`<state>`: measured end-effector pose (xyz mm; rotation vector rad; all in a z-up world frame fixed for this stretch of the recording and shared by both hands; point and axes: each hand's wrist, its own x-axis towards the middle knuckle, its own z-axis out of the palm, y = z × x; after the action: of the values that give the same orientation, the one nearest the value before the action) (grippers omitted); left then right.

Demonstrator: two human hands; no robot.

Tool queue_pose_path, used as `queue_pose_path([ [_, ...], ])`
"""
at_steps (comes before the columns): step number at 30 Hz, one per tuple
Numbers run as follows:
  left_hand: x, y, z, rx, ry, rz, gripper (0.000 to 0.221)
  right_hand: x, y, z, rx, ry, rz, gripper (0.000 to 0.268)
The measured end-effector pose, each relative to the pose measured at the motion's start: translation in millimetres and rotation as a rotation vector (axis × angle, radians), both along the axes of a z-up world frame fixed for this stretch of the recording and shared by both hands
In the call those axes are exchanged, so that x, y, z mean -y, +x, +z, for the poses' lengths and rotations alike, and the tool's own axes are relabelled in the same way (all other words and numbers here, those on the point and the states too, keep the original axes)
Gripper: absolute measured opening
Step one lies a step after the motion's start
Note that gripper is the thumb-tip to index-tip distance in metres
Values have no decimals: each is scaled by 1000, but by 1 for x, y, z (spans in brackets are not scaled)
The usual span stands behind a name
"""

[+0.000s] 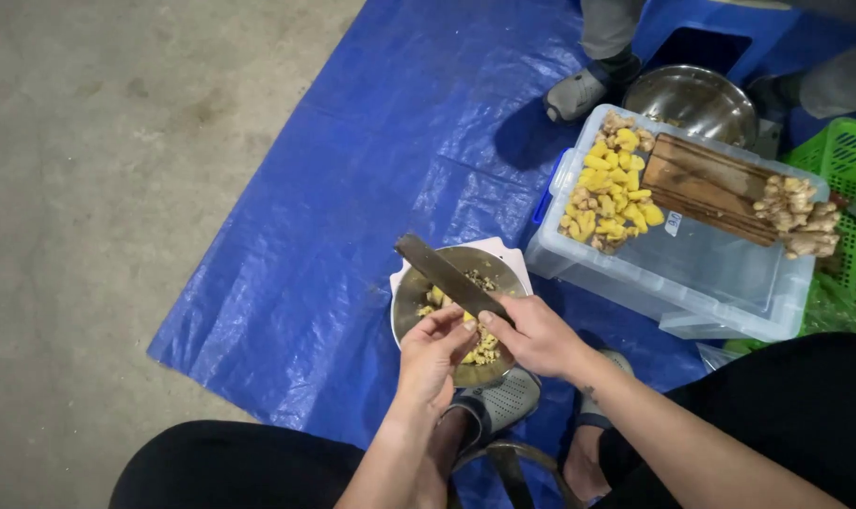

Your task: The person sits on a blue tarp and uses a knife to peel ginger pieces, dropping the peels into a metal bowl. Another person nearby also peels ginger. The peeled ginger is placed into a plastic container.

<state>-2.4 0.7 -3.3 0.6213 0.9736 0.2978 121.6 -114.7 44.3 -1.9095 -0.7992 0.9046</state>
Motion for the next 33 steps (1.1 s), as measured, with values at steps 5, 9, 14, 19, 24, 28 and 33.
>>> queue_pose_path([
  [5, -1, 0, -6, 41, 9, -28, 31, 0, -1, 32, 52, 19, 52, 28],
  [9, -2, -2, -5, 42, 10, -24, 29, -4, -7, 37, 235, 82, 110, 29],
  [14, 6, -1, -4, 0, 91, -48, 32, -1, -2, -11, 304, 130, -109, 38],
  [19, 2, 4, 4, -10, 127, -43, 36, -3, -4, 9, 90, 100, -195, 46],
  [24, -1, 0, 13, -15, 186, -56, 40, 0, 0, 23, -63, 18, -143, 42],
  [28, 2, 1, 6, -13, 318, -88, 35, -3, -6, 50, 123, -72, 21, 32],
  [33, 4, 1, -5, -16, 355, -74, 30, -4, -8, 31, 270, -114, 86, 36],
])
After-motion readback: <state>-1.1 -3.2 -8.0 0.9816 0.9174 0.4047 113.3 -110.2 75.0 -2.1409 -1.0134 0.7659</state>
